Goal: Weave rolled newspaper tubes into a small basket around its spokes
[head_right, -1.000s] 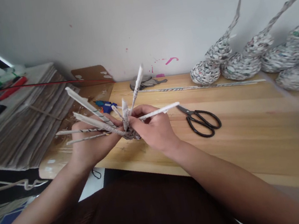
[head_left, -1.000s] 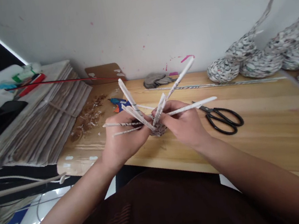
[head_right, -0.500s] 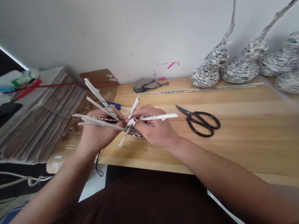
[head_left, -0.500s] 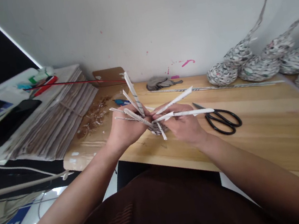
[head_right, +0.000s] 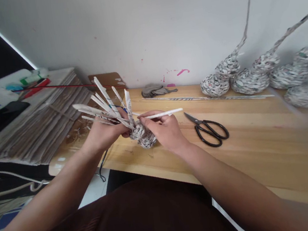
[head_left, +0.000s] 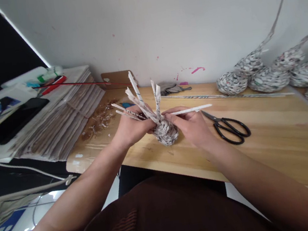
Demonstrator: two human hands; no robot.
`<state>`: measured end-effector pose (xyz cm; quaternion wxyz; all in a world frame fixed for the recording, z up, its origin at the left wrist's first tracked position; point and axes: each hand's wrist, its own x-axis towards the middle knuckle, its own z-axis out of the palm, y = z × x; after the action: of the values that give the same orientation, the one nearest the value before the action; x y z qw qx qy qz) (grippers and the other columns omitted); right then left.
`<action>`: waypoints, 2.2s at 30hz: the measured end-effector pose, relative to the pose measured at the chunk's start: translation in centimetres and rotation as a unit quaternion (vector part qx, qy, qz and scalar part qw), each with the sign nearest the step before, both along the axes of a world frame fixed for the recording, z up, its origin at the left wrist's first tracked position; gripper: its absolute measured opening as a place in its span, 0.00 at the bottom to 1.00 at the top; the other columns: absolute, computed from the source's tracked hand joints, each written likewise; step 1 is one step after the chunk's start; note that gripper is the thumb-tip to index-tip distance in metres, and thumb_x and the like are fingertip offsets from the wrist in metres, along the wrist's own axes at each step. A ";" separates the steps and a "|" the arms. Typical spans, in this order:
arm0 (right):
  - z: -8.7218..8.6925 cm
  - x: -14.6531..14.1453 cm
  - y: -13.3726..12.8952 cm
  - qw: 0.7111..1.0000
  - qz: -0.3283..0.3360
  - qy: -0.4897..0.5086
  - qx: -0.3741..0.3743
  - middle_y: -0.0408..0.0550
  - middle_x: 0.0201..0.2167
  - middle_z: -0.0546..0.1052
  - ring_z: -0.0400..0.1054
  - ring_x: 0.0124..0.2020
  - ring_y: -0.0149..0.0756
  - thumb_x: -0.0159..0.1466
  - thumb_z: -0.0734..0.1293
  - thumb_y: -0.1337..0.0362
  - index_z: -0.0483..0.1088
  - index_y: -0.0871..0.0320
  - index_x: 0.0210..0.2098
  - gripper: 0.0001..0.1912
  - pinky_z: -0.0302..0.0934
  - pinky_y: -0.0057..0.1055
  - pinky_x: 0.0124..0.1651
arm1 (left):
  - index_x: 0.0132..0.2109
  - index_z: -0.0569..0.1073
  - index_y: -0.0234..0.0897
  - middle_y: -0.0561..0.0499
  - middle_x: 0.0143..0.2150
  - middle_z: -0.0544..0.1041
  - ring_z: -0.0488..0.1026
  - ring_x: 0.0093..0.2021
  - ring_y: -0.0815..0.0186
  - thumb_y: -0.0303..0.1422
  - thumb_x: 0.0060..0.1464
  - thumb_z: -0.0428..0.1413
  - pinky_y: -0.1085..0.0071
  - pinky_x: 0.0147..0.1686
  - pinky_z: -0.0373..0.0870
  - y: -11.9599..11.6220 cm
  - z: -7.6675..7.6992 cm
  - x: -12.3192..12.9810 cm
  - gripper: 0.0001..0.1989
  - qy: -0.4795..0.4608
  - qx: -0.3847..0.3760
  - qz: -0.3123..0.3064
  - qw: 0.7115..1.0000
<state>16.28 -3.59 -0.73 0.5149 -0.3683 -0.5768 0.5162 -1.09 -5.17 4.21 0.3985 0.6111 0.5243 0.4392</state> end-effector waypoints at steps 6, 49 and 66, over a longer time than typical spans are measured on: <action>-0.2 0.2 0.3 0.997 -0.023 -0.056 -0.056 0.43 0.20 0.74 0.65 0.22 0.29 0.61 0.70 0.50 0.71 0.58 0.21 0.20 0.60 0.28 0.26 | 0.24 0.72 0.35 0.56 0.17 0.72 0.69 0.16 0.70 0.21 0.37 0.57 0.76 0.15 0.68 -0.1 0.5 0.5 0.06 0.001 -0.027 0.034 0.999; 1.9 1.2 -1.5 0.973 -0.001 -0.165 0.163 0.42 0.27 0.75 0.68 0.26 0.31 0.61 0.69 0.66 0.71 0.55 0.35 0.03 0.64 0.30 0.30 | 0.30 0.79 0.34 0.53 0.25 0.80 0.75 0.24 0.67 0.23 0.42 0.57 0.76 0.24 0.70 -1.1 0.6 1.3 0.07 0.156 0.063 -0.008 0.986; 1.3 1.2 -0.9 0.982 0.009 -0.139 0.126 0.42 0.26 0.76 0.70 0.27 0.31 0.63 0.69 0.62 0.70 0.56 0.32 0.05 0.64 0.30 0.31 | 0.29 0.76 0.34 0.54 0.27 0.78 0.73 0.27 0.69 0.22 0.48 0.55 0.75 0.29 0.69 -1.7 0.9 1.0 0.06 0.245 0.155 -0.030 0.956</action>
<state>17.45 -4.44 0.59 0.4675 -0.3634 -0.7063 0.3879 -0.13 -6.84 5.07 0.1709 0.7698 0.5129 0.3393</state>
